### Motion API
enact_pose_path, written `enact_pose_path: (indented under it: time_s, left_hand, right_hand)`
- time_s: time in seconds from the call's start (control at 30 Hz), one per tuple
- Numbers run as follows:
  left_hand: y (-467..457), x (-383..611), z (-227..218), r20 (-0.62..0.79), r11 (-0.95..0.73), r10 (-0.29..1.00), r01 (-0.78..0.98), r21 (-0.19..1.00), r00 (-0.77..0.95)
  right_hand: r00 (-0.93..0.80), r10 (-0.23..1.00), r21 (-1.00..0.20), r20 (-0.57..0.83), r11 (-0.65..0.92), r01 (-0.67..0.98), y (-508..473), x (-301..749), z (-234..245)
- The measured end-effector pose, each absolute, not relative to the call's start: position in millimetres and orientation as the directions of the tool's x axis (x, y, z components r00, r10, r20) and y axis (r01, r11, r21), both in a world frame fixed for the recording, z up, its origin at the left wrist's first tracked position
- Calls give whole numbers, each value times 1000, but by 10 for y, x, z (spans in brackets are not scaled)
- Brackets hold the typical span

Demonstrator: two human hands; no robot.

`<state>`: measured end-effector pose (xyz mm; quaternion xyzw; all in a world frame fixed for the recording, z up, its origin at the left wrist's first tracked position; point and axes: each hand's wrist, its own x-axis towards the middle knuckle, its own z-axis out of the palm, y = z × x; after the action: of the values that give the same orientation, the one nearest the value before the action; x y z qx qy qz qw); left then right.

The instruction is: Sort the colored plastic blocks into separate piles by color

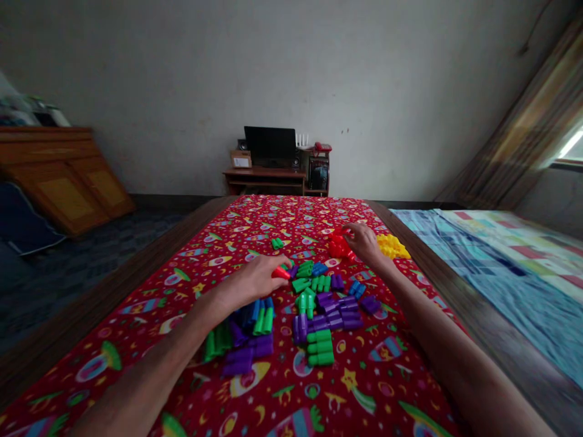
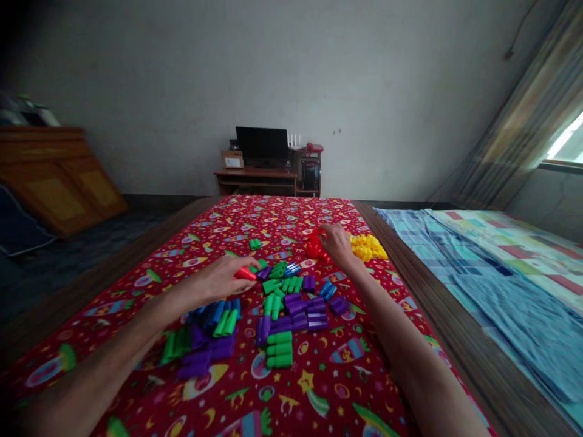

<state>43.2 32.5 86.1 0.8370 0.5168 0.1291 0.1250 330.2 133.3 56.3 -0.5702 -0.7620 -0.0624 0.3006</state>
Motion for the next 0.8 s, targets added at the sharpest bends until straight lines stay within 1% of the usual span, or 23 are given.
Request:
enact_pose_path:
  time_s: [0.07,0.17,0.23,0.3,0.37,0.43,0.47,0.53,0.57,0.63,0.7,0.73,0.8]
  left_hand:
    - [420,371,865,140,-331,943,793,511,303]
    - [515,300,826,142,-212,977,649,731,159]
    - [548,264,792,137,-179,983,541,822,118]
    - [561,254,775,144,-177,984,483,858,104]
    - [559,285,772,189,-218,976,462,860,110]
    - [551,354,767,256,-281,960,424,861,116]
    - [546,395,757,284,-308,951,396,865,119]
    - [538,477,723,313,-335,942,349,875,122]
    - [533,513,703,316,-340,941,337,878,125]
    - [511,576,670,331,-358,934,345,868,138]
    - [447,648,661,407,-433,900,412,802,155]
    - [389,699,665,462,-492,867,466,735,187]
    - [217,842,671,556,-629,764,567,532,328]
  right_hand:
    - [-208,838,-228,504,361,904,1359,3309,506]
    - [-239,820,-214,520,396,893,1379,3314,491]
    - [-232,772,-231,592,438,869,1364,3293,550]
    - [-231,726,-268,647,501,823,1295,3215,661]
    - [-284,722,-338,631,586,737,1154,3063,793]
    - [-407,711,-426,573,683,594,954,2855,899]
    - [-486,685,-457,543,727,513,848,2747,932]
    - [-618,608,-469,498,789,398,669,2564,958]
    - [-653,582,-451,485,806,383,613,2504,956]
    - [-660,583,-394,474,811,433,595,2477,936]
    - [-582,636,-344,507,768,540,698,2575,909]
    - [-523,667,-325,530,730,601,781,2664,894]
    - [-393,717,-289,576,628,722,967,2880,852]
